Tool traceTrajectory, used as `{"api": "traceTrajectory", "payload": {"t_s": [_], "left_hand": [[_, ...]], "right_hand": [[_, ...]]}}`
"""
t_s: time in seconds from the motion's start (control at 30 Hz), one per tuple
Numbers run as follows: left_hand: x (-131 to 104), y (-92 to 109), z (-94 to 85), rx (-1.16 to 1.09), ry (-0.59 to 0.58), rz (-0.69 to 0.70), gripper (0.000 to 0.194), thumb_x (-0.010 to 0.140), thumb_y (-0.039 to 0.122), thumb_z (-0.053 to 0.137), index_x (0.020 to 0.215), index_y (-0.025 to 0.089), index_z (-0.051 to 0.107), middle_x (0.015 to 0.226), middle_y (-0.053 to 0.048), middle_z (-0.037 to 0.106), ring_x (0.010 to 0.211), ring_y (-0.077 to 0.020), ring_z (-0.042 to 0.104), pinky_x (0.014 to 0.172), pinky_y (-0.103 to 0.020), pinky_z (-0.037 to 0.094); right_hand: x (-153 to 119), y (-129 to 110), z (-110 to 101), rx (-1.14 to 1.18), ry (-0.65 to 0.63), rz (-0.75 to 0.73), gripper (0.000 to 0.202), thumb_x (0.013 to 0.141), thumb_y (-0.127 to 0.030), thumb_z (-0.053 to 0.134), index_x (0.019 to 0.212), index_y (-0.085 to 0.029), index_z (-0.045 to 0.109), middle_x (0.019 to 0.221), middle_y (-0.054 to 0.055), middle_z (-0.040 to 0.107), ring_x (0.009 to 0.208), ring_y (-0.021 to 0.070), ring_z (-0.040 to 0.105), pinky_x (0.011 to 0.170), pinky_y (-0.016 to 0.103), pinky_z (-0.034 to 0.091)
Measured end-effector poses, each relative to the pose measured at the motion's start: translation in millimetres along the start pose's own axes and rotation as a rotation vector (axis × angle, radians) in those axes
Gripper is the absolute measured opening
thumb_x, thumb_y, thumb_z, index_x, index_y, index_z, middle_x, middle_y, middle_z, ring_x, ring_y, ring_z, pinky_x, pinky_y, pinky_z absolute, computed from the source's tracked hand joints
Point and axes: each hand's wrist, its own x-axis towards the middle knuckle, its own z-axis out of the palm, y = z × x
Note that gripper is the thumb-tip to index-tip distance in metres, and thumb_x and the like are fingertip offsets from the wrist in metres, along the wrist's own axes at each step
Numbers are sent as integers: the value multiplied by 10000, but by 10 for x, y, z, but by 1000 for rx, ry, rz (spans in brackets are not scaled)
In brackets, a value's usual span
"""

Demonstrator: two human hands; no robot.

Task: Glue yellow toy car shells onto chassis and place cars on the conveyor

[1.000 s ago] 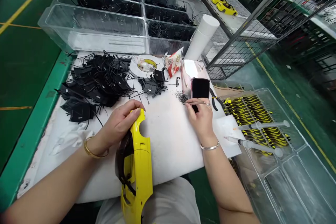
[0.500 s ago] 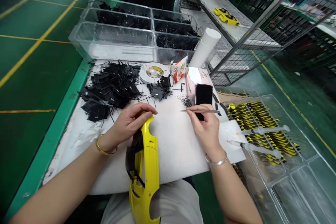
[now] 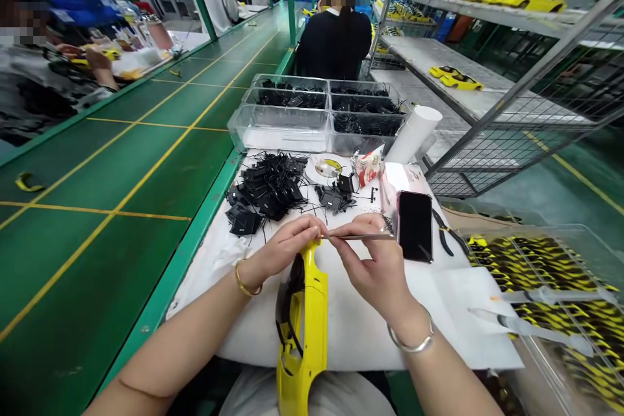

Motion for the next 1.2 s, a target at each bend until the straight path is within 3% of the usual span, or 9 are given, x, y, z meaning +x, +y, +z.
{"api": "traceTrajectory", "payload": {"t_s": [0.17, 0.37, 0.6, 0.93, 1.2], "left_hand": [[6, 63, 0, -15, -5, -25, 329, 925, 453, 501, 773, 167, 558, 894, -42, 565, 795, -156, 482, 737, -280, 388], [7, 107, 7, -242, 9, -168, 348, 864, 497, 543, 887, 156, 607, 780, -8, 496, 711, -147, 429, 668, -276, 342], [-5, 91, 0, -288, 9, -190, 345, 866, 491, 552, 913, 156, 619, 773, -4, 478, 721, -149, 410, 667, -279, 322], [-4, 94, -3, -315, 10, -184, 350, 855, 495, 584, 912, 158, 653, 778, -11, 498, 739, -153, 435, 686, -279, 353], [-13, 85, -6, -380, 17, -198, 311, 847, 456, 611, 902, 153, 654, 791, -10, 508, 752, -146, 442, 710, -271, 352]], "right_hand": [[-13, -19, 0, -25, -10, -35, 187, 850, -162, 692, 996, -276, 669, 848, 24, 668, 831, 203, 585, 721, 356, 501], [-99, 46, 104, 87, 125, -106, 309, 815, -67, 689, 1028, -286, 639, 900, 27, 736, 850, 229, 596, 747, 423, 487], [-170, 78, 215, 194, 165, -23, 291, 814, -47, 680, 997, -272, 652, 905, 29, 738, 871, 222, 590, 766, 417, 488], [-220, 122, 252, 253, 196, 65, 196, 842, -145, 678, 975, -288, 659, 850, 29, 728, 878, 233, 592, 766, 428, 524], [-219, 160, 261, 350, 183, 104, 208, 848, -123, 675, 972, -289, 669, 867, 24, 729, 885, 214, 587, 761, 396, 532]]}}
